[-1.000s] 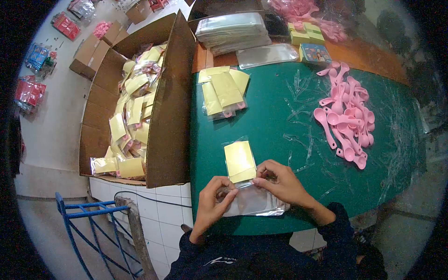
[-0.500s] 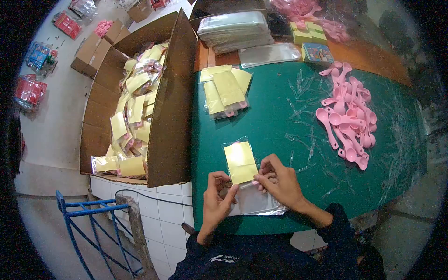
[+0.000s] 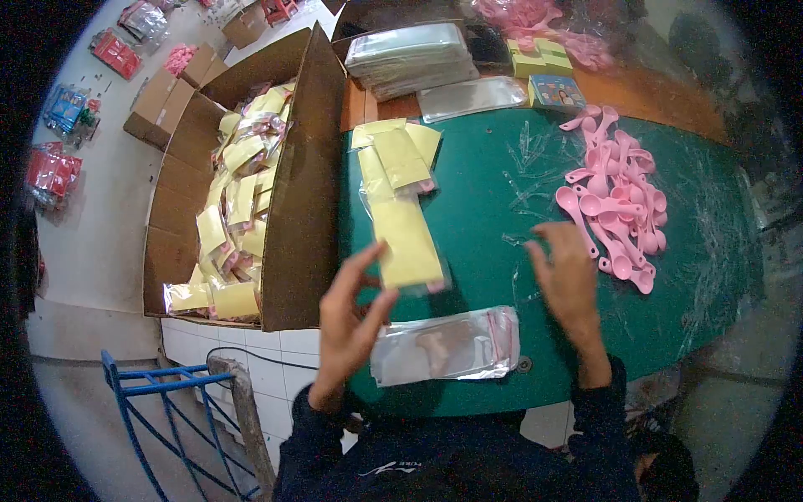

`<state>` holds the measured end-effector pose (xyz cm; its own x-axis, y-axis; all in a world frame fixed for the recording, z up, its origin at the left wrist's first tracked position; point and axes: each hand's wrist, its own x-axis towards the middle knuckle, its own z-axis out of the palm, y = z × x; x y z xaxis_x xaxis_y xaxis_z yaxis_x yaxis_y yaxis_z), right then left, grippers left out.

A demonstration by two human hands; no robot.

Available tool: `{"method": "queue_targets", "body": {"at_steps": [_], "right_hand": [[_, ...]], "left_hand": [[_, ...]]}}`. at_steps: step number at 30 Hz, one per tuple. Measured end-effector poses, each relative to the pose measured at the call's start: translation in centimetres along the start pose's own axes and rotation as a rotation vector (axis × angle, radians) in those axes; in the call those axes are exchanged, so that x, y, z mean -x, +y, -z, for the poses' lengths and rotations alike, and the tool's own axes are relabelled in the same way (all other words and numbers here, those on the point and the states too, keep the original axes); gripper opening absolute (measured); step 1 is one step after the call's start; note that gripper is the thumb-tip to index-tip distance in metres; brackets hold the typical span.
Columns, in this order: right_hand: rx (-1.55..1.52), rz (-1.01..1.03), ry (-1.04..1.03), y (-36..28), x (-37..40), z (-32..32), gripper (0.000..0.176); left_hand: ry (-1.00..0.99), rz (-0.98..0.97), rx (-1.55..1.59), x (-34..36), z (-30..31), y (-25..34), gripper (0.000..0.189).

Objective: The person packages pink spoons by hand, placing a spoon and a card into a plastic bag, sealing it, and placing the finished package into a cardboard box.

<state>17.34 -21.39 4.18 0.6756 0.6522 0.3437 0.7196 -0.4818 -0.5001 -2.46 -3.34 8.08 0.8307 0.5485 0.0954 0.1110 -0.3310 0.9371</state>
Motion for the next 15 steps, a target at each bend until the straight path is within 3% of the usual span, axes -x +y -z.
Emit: {"method": "queue_targets", "body": {"at_steps": [3, 6, 9, 10, 15], "right_hand": [[0.269, -0.121, 0.094, 4.0, -0.1, 1.1, 0.021], [0.391, -0.097, 0.098, 6.1, -0.3, 0.7, 0.021], [0.432, -0.139, 0.077, 6.1, -0.4, 0.4, 0.022], [0.437, -0.170, 0.054, 6.3, -0.5, 0.4, 0.022], [0.477, -0.242, 0.020, 7.5, -0.6, 0.1, 0.026]], "left_hand": [[0.048, -0.085, 0.098, -4.0, 1.2, -0.3, 0.052], [0.230, -0.294, -0.626, -5.4, 1.0, -2.2, 0.047], [-0.166, -0.261, -0.285, -3.1, -0.7, -2.3, 0.025], [-0.317, -0.195, -0.264, -2.0, -1.7, -2.3, 0.026], [-0.389, -0.247, -0.348, 1.4, -5.8, -3.5, 0.026]]}}
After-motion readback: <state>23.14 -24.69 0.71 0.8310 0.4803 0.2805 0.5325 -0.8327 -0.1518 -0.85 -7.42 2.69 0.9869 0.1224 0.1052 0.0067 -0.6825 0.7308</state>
